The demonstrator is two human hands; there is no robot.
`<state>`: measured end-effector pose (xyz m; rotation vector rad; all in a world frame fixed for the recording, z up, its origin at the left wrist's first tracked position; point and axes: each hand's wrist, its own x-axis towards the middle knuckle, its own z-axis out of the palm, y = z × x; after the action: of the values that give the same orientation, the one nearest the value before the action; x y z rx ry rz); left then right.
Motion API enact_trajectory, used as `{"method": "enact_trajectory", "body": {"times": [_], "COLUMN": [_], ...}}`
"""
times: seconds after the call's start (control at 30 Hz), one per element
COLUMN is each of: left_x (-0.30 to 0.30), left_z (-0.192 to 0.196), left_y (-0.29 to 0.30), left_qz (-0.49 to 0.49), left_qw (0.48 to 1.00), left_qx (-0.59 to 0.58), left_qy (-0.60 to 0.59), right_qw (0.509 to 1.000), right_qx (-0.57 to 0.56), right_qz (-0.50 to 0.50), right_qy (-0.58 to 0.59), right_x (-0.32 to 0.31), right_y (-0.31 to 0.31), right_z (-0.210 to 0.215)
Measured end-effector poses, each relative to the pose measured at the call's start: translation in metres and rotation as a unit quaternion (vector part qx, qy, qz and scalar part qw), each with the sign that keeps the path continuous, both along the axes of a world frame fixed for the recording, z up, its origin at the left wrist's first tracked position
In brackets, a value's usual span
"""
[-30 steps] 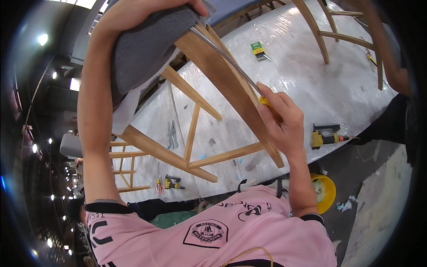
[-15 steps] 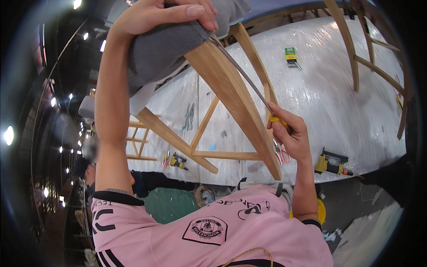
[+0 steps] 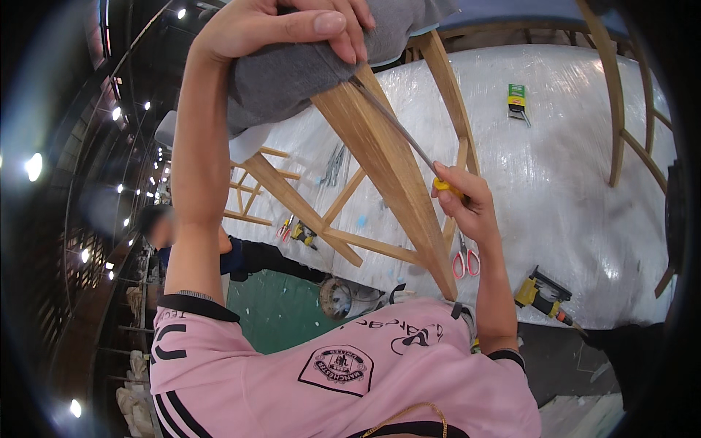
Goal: The person stretches and secures gray fabric over a wooden chair seat using a staple gun, scissors, and a screwdriver. They trim excess fabric, tuck edges, and fasten the material to the underside of the seat frame.
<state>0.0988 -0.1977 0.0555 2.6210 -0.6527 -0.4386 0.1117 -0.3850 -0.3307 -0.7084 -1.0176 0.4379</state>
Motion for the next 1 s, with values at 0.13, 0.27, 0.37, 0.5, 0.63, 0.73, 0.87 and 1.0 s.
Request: {"method": "enact_trajectory", "body": {"times": [0.13, 0.27, 0.37, 0.5, 0.63, 0.73, 0.87, 1.0], "left_x": [-0.002, -0.003, -0.003, -0.003, -0.005, -0.003, 0.055, 0.015], "left_z": [0.0, -0.002, -0.004, -0.004, -0.005, -0.008, -0.061, -0.026], "left_y": [-0.001, -0.003, -0.004, -0.006, -0.011, -0.01, 0.014, 0.019], "left_qz": [-0.009, -0.003, -0.004, -0.024, -0.044, -0.162, -0.483, -0.268], "left_qw": [1.0, 1.0, 1.0, 0.999, 0.998, 0.985, 0.831, 0.943], "left_qx": [0.016, 0.017, 0.016, 0.023, 0.016, -0.035, -0.268, -0.194], "left_qy": [-0.007, -0.003, 0.0, 0.008, 0.037, 0.043, -0.065, -0.023], "right_qw": [1.0, 0.999, 0.998, 0.998, 0.997, 0.997, 0.995, 0.998], "right_qx": [0.026, 0.027, 0.029, 0.014, -0.01, -0.007, -0.025, -0.034], "right_qz": [0.006, -0.016, -0.052, -0.055, -0.072, -0.069, -0.097, -0.05], "right_qy": [0.003, -0.007, -0.005, -0.006, -0.022, -0.017, -0.002, -0.031], "right_x": [0.001, -0.002, -0.012, -0.011, -0.018, -0.027, -0.021, -0.012], "right_y": [0.01, 0.01, 0.005, -0.003, -0.013, -0.019, -0.032, -0.032], "right_z": [0.0, 0.004, 0.012, 0.023, 0.018, -0.001, -0.025, -0.009]}}
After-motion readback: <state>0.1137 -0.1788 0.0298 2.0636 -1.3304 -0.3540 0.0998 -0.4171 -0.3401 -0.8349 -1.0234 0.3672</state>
